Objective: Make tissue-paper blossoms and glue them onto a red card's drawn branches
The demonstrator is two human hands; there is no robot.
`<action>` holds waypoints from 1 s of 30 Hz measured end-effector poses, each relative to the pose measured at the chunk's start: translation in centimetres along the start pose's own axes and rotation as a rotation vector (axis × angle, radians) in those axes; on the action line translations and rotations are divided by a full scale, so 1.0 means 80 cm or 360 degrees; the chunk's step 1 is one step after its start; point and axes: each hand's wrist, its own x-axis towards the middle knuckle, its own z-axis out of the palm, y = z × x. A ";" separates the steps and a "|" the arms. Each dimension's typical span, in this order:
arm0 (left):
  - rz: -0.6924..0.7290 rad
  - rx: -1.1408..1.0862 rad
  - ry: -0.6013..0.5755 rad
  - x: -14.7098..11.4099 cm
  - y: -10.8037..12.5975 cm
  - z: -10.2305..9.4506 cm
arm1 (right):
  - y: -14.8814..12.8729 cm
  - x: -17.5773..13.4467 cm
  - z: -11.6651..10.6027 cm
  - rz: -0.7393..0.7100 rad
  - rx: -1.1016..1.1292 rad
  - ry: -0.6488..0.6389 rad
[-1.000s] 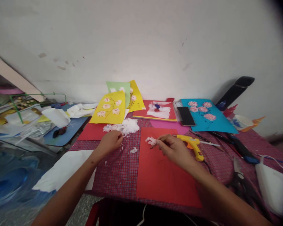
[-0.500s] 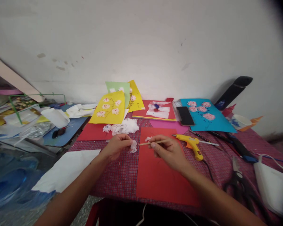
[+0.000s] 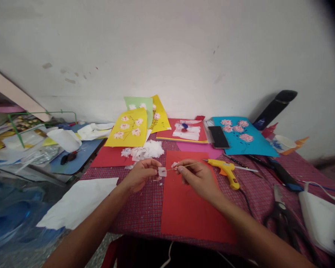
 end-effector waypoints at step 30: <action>0.0714 0.1302 -0.0139 0.052 -0.011 0.022 | -0.010 0.069 -0.021 0.0022 -0.0032 -0.0450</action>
